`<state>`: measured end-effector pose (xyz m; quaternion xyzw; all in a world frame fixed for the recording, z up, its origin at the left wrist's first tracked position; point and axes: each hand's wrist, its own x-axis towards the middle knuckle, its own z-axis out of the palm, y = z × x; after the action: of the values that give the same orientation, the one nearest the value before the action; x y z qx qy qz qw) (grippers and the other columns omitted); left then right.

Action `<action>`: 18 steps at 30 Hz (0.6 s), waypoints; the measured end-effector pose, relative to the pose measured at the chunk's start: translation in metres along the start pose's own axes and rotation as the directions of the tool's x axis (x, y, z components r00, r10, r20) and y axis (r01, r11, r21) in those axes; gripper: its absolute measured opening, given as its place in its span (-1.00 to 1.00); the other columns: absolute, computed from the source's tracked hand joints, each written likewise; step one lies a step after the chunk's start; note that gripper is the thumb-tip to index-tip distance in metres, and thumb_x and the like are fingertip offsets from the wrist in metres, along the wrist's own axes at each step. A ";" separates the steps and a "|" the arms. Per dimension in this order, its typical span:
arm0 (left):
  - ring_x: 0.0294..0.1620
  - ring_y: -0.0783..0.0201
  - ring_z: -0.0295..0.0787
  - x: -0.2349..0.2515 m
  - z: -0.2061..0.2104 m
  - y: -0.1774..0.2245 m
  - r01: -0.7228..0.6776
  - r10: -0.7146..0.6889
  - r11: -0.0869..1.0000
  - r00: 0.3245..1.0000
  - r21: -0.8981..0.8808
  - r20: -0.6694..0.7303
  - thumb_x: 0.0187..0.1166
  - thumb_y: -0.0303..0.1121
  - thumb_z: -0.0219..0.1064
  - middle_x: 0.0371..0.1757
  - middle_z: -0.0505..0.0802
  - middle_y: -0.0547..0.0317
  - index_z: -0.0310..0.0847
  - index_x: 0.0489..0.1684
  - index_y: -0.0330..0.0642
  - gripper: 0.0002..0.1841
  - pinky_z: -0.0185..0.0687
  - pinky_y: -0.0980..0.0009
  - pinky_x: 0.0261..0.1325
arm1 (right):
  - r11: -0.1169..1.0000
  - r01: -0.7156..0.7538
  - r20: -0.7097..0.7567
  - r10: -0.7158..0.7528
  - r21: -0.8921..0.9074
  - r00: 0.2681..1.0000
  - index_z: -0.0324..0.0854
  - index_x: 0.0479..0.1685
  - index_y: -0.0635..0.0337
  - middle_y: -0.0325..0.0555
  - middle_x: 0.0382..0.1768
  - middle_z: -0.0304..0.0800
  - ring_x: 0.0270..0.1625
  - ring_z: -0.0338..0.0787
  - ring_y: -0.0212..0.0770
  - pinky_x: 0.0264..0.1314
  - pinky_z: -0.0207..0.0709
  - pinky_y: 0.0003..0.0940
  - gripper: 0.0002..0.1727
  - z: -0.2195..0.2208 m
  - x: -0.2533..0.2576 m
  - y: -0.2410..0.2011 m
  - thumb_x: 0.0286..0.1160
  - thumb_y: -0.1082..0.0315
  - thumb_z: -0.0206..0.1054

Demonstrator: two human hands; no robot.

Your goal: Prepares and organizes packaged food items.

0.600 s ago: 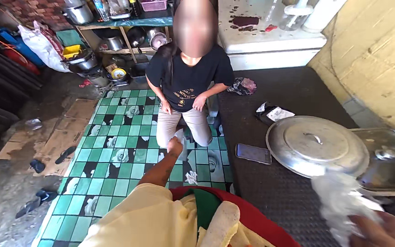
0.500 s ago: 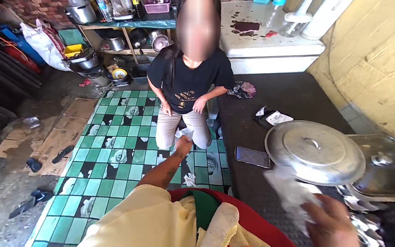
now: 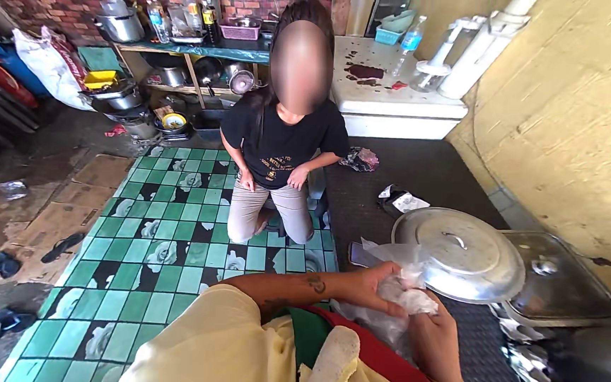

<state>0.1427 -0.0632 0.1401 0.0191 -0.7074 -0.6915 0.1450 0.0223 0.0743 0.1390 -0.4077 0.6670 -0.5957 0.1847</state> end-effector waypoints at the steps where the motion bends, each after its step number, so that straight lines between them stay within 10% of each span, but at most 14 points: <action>1: 0.40 0.00 0.66 -0.001 0.003 -0.004 -0.005 0.005 1.000 1.000 0.006 -0.002 0.36 -0.55 0.55 0.39 0.63 -0.40 0.16 0.59 -0.54 -0.21 0.56 0.14 0.50 | 0.974 -0.124 -0.050 0.135 0.188 0.990 0.61 -0.12 0.26 -0.43 -0.35 0.83 -0.27 0.80 -0.62 -0.13 0.75 -0.61 -0.79 0.002 -0.001 -0.003 0.40 0.61 0.11; 4: 0.36 -0.06 0.66 -0.003 0.008 -0.012 -0.016 0.020 0.998 0.998 0.066 -0.057 0.32 -0.56 0.58 0.37 0.61 -0.43 0.25 0.49 -0.55 -0.27 0.59 0.11 0.44 | 0.791 -0.301 -0.005 0.358 0.532 0.934 0.53 0.03 0.06 -0.43 -0.27 0.87 -0.18 0.86 -0.49 -0.09 0.80 -0.43 -0.67 0.000 -0.008 -0.006 0.46 0.52 -0.09; 7: 0.30 -0.04 0.68 -0.003 0.013 -0.019 0.003 0.000 1.000 0.978 0.014 -0.209 0.37 -0.62 0.48 0.30 0.65 -0.43 0.35 0.37 -0.59 -0.43 0.61 0.15 0.38 | 0.734 -0.270 0.094 0.272 0.623 0.958 0.40 0.40 0.08 -0.36 0.01 0.88 0.09 0.86 -0.41 0.17 0.78 -0.37 -0.53 -0.001 -0.015 0.001 0.57 0.09 0.16; 9: 0.34 0.02 0.69 -0.001 0.016 -0.023 0.103 -0.136 0.986 0.949 -0.128 -0.285 0.42 -0.66 0.41 0.34 0.66 -0.40 0.31 0.47 -0.59 -0.41 0.61 0.17 0.42 | 0.843 -0.190 0.068 0.181 0.503 0.981 0.24 0.53 0.23 -0.31 0.15 0.80 0.17 0.81 -0.43 0.24 0.74 -0.40 -0.25 0.002 -0.015 0.006 0.62 -0.18 0.24; 12: 0.36 0.08 0.66 0.001 0.019 -0.021 0.329 -0.424 0.888 0.856 -0.320 -0.297 0.50 -0.68 0.30 0.43 0.61 -0.28 0.26 0.61 -0.42 -0.39 0.59 0.17 0.42 | 0.995 0.089 0.043 -0.091 0.053 0.995 0.41 0.40 0.65 0.21 0.45 0.50 0.47 0.55 -0.35 0.48 0.48 -0.50 -0.44 0.004 -0.018 0.020 0.68 0.26 -0.01; 14: 0.41 0.05 0.62 0.001 0.017 -0.021 0.405 -0.514 0.839 0.809 -0.363 -0.285 0.55 -0.65 0.26 0.49 0.57 -0.26 0.23 0.67 -0.37 -0.38 0.57 0.14 0.45 | 0.945 0.291 0.128 -0.274 -0.149 0.953 0.54 0.37 0.57 0.54 0.58 0.31 0.71 0.34 -0.08 0.69 0.26 -0.41 -0.47 0.002 -0.017 0.028 0.59 0.28 0.09; 18: 0.18 0.16 0.67 -0.001 0.015 -0.020 0.445 -0.601 0.764 0.753 -0.467 -0.266 0.65 -0.59 0.19 0.31 0.63 -0.15 0.28 0.60 -0.30 -0.50 0.64 0.21 0.23 | 0.882 0.418 0.310 -0.343 -0.218 0.887 0.57 0.52 0.27 0.44 0.67 0.30 0.76 0.31 -0.02 0.73 0.26 -0.28 -0.21 -0.001 -0.016 0.038 0.63 -0.27 0.22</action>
<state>0.1369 -0.0487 0.1199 0.3332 -0.4814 -0.8063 0.0841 0.0191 0.0854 0.0994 -0.6286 0.6196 -0.4612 0.0903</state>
